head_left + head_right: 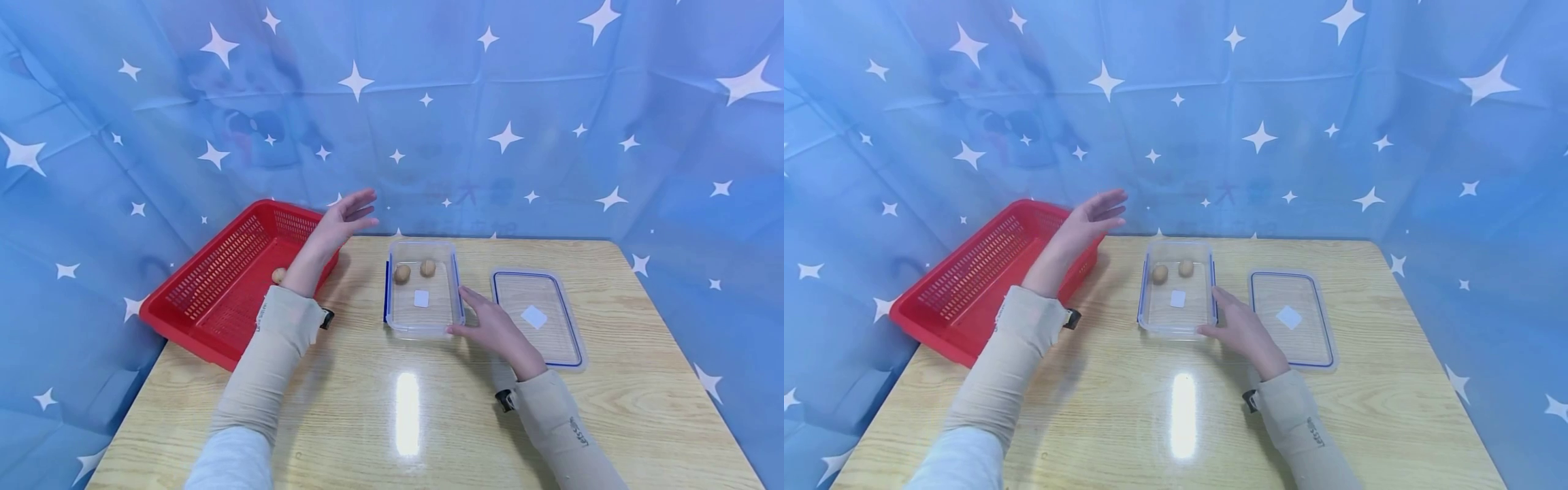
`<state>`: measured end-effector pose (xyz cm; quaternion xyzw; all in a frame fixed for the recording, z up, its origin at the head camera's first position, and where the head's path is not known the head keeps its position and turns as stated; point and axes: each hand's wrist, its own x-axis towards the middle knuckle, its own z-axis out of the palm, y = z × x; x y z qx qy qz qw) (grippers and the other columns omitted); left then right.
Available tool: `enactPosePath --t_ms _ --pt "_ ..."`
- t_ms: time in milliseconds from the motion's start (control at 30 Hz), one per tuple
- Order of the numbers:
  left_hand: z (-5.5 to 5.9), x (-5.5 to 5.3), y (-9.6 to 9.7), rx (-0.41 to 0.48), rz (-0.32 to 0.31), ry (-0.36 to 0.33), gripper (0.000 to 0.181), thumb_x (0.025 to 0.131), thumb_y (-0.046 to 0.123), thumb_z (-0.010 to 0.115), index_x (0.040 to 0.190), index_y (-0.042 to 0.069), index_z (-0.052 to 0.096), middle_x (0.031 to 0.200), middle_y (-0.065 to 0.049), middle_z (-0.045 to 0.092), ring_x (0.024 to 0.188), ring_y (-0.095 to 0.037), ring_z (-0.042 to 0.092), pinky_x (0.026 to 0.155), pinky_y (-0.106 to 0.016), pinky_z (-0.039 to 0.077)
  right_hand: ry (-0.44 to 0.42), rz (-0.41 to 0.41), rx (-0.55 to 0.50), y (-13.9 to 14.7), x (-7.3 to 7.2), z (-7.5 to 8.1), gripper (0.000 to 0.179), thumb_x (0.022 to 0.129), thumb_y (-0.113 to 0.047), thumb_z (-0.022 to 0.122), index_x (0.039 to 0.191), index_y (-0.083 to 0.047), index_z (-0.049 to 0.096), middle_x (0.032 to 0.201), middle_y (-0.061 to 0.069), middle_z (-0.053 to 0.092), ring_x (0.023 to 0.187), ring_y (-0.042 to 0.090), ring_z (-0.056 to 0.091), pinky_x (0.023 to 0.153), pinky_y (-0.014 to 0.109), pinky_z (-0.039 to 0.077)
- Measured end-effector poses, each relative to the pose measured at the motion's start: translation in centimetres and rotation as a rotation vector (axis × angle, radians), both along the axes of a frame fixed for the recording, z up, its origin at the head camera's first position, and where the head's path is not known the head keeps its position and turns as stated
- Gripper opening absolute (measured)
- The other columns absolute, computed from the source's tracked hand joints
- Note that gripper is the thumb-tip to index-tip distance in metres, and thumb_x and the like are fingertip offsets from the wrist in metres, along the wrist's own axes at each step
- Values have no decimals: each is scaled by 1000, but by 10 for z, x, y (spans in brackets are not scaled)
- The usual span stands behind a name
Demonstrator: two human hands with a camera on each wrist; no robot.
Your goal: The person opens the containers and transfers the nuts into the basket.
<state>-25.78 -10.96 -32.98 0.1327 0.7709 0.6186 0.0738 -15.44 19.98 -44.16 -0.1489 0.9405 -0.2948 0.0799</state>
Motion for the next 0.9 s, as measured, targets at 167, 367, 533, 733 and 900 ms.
enactPosePath --t_ms 167,367,533,733,900 --pt "-13 -4 10 39 -44 -12 64 97 12 65 154 11 36 159 -8 40 147 -25 39 121 -41 34 -3 -3 -2 0 0 0 89 91 -41 71 155 2 26 161 25 28 146 47 29 117 62 30" --pt "-27 -2 21 60 -84 -42 65 97 13 64 155 11 35 160 -8 39 148 -25 38 121 -43 35 5 -3 -2 0 -1 0 88 91 -40 71 155 2 27 160 25 28 146 46 29 117 62 30" --pt "-39 -1 32 72 -119 -45 64 98 10 62 155 8 34 159 -12 38 148 -31 37 120 -46 35 6 -1 2 0 -1 0 88 91 -39 71 155 3 27 160 26 28 146 47 29 117 62 30" --pt "-54 -2 47 81 -130 -87 62 97 10 63 153 9 37 158 -12 40 147 -31 39 121 -44 35 -1 -4 -2 0 -1 0 89 91 -41 71 155 2 26 160 26 28 146 47 29 117 62 30" --pt "-68 -4 59 82 -118 -135 62 96 8 64 152 6 38 157 -13 41 146 -32 40 119 -42 37 -6 -5 -3 0 -1 -1 89 91 -40 71 155 2 27 160 26 28 146 47 30 117 62 30"
